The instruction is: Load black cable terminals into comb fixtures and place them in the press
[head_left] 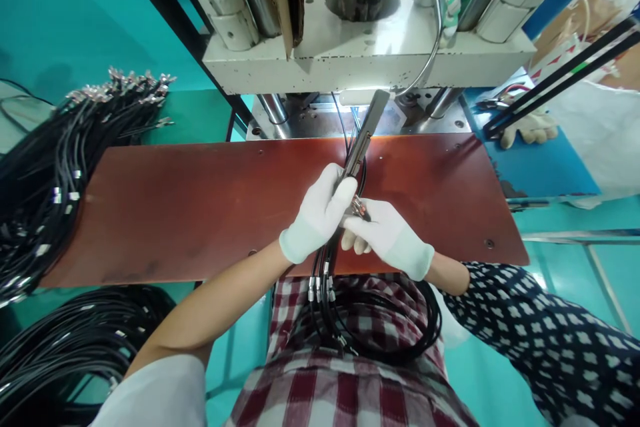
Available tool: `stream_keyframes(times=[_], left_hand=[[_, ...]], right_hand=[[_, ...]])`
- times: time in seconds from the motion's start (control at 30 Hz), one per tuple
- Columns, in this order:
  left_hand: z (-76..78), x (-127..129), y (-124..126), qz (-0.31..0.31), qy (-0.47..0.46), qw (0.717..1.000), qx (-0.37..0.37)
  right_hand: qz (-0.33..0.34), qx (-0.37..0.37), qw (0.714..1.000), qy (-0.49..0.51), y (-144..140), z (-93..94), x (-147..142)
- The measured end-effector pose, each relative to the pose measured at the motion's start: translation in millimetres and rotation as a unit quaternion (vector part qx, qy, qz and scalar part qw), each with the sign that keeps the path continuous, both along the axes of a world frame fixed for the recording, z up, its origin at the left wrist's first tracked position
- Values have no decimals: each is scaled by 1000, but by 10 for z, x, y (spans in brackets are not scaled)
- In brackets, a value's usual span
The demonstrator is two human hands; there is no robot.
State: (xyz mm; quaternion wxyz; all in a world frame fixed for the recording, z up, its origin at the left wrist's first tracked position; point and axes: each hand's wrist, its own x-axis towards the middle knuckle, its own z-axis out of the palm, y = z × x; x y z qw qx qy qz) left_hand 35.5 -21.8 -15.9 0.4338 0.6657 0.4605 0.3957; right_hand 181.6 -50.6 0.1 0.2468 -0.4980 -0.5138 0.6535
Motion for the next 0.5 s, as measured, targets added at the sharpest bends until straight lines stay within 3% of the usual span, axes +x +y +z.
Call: stream_keyframes(times=[0.17, 0.33, 0.5], left_hand=[[30, -16, 23, -21, -17, 1000, -7], [130, -47, 19, -73, -136, 982, -106], [149, -75, 14, -109, -165, 972, -124]], right_hand=[[3, 2, 1000, 6, -25, 2, 8], [25, 75, 997, 27, -86, 69, 111], [-3, 155, 983, -102, -43, 110, 230]])
